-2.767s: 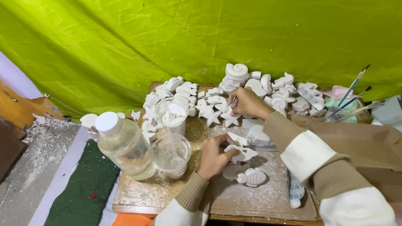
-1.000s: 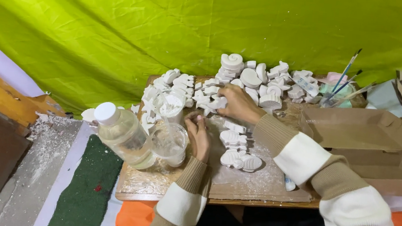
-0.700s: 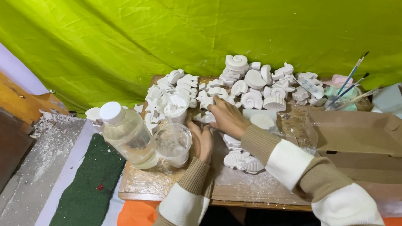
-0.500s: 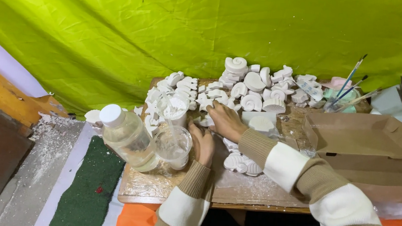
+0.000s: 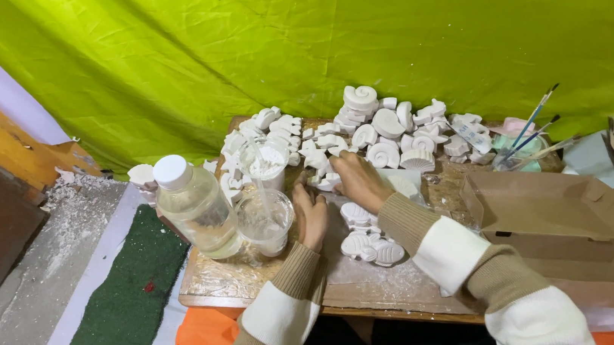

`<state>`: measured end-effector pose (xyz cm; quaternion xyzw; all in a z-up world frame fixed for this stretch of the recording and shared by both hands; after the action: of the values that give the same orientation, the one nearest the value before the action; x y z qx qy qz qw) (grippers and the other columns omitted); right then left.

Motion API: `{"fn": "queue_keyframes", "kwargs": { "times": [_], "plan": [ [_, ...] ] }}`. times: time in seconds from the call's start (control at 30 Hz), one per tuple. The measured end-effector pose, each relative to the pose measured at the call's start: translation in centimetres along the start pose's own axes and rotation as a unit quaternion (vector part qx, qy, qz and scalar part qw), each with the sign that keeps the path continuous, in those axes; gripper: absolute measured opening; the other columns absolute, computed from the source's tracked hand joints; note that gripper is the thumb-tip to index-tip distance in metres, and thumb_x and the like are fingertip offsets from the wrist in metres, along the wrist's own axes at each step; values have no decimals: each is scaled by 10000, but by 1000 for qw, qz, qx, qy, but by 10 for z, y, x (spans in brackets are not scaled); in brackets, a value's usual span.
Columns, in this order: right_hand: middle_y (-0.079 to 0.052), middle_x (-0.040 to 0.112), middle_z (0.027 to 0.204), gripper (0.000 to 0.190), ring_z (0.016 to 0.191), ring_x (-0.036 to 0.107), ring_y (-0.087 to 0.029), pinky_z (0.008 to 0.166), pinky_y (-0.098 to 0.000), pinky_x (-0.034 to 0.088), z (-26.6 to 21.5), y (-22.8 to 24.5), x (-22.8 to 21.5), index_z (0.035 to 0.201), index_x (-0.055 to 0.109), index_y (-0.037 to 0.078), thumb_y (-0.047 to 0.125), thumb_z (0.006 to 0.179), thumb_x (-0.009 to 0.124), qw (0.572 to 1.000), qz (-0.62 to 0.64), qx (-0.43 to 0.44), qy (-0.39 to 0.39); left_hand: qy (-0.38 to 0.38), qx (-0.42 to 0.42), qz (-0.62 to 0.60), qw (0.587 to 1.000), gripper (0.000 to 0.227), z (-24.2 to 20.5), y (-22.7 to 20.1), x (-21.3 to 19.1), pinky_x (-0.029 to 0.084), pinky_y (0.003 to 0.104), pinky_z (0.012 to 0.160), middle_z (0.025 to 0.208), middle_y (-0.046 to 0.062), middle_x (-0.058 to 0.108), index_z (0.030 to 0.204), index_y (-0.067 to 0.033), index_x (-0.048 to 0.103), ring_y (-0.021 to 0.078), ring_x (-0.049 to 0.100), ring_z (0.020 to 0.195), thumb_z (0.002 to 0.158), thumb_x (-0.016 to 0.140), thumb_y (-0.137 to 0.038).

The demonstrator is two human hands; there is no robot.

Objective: Inspecting and sorting small white molded toy components on a low workspace in a factory setting.

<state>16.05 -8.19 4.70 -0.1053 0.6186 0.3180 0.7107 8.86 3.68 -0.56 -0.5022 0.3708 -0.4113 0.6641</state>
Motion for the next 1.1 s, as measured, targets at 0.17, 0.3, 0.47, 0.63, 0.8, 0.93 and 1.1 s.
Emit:
{"fn": "queue_keyframes", "kwargs": {
  "times": [0.17, 0.3, 0.47, 0.63, 0.8, 0.93, 1.1],
  "plan": [
    [-183, 662, 862, 279, 887, 723, -419, 768, -501, 612, -5, -6, -14, 893, 677, -5, 18, 687, 864, 999, 43, 31, 9, 2, 35, 85, 996, 557, 10, 25, 9, 537, 495, 989, 1210, 316, 586, 1355, 32, 528, 496, 602, 1175, 806, 618, 25],
    [-175, 683, 853, 236, 888, 733, -401, 778, -494, 611, -10, -3, -24, 881, 722, 12, 30, 694, 863, 996, 75, 52, 14, 6, 41, 106, 993, 497, 15, 35, 10, 602, 472, 867, 1113, 305, 637, 1304, 49, 576, 491, 669, 1069, 812, 639, 15],
    [-164, 685, 889, 236, 913, 733, -384, 795, -490, 609, -13, -13, -35, 928, 750, 34, 53, 717, 856, 996, 59, 59, 13, -1, 35, 112, 993, 510, 19, 43, 14, 623, 448, 825, 1116, 283, 627, 1318, 20, 571, 474, 680, 1054, 814, 642, -2],
    [-137, 744, 870, 176, 894, 753, -350, 783, -486, 602, -44, -13, -75, 934, 784, 84, 118, 767, 825, 989, 40, 114, 81, -12, 48, 116, 992, 510, 25, 61, 20, 624, 447, 827, 1146, 296, 597, 1330, 1, 565, 496, 662, 1065, 826, 638, -2],
    [-240, 768, 1022, 301, 1023, 724, -427, 908, -520, 563, -72, -8, -64, 1034, 739, -17, 145, 786, 789, 972, 66, 66, 216, -22, 63, 173, 983, 551, 26, 58, 21, 559, 504, 934, 1213, 227, 563, 1351, -134, 579, 454, 649, 1098, 816, 691, -63],
    [-223, 771, 999, 309, 1018, 714, -422, 894, -511, 564, -71, -9, -63, 1044, 762, 24, 239, 824, 785, 983, 57, 44, 171, -31, 112, 217, 969, 444, 14, 14, 13, 472, 540, 987, 1198, 168, 566, 1234, -200, 599, 431, 631, 1072, 821, 718, -92],
    [-167, 782, 977, 317, 1018, 725, -366, 886, -465, 575, -74, -4, -65, 1126, 768, 115, 228, 830, 764, 974, 67, 79, 201, 18, 235, 287, 929, 234, -1, 12, 32, 530, 385, 717, 736, 2, 663, 830, -208, 689, 230, 629, 833, 953, 656, -405]
  ]
}}
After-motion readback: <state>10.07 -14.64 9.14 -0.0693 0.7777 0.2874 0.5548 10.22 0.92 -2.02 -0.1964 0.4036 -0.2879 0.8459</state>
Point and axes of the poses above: each hand's wrist, its own z-axis towards the middle knuckle, its own x-axis out of the palm, y = z × x, the point moved 8 cm from there along z, towards the middle knuckle
